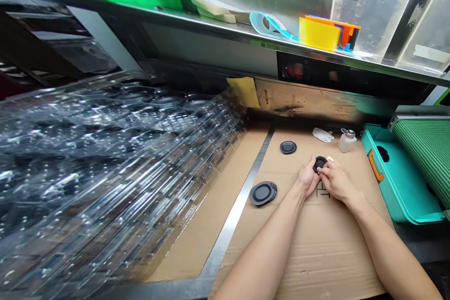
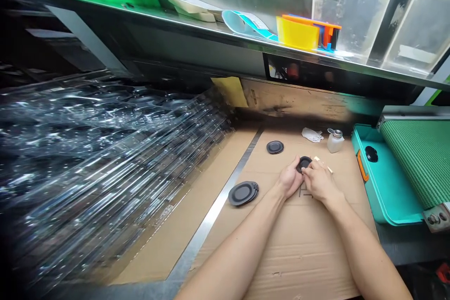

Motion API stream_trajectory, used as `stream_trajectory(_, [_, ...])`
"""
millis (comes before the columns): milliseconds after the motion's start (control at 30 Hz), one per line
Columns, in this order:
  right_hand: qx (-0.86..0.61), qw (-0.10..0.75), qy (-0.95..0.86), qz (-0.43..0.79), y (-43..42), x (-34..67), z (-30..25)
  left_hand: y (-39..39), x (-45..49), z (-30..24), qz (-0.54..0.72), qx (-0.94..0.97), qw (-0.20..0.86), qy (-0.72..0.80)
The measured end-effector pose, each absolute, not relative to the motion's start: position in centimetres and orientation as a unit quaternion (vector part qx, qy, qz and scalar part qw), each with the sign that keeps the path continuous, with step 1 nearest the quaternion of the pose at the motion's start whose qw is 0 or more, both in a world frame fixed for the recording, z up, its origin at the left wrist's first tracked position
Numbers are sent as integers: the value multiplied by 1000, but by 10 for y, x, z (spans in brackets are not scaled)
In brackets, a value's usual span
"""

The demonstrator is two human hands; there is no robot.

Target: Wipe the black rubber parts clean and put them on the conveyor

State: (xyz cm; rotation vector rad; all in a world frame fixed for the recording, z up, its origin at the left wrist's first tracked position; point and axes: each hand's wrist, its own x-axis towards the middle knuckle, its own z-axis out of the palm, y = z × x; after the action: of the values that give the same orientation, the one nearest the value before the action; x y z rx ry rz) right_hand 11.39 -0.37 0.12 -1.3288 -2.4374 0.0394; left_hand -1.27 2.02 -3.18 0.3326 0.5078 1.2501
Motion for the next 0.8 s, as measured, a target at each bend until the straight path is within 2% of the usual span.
stream_trajectory(167, [-541, 207, -813, -56, -2, 112, 2, 18, -12, -30, 568, 175, 768, 237])
stream_trajectory(333, [-463, 225, -857, -17, 0, 102, -3, 18, -13, -30, 577, 152, 770, 226])
stream_trajectory(533, [-515, 255, -817, -51, 6, 107, -5, 18, -10, -33, 573, 176, 763, 243])
stream_trajectory(633, [-490, 258, -831, -62, 9, 103, -8, 19, -9, -36, 593, 166, 752, 234])
stream_trajectory(800, [-546, 239, -798, -91, 4, 106, -14, 19, -10, -36, 586, 173, 751, 251])
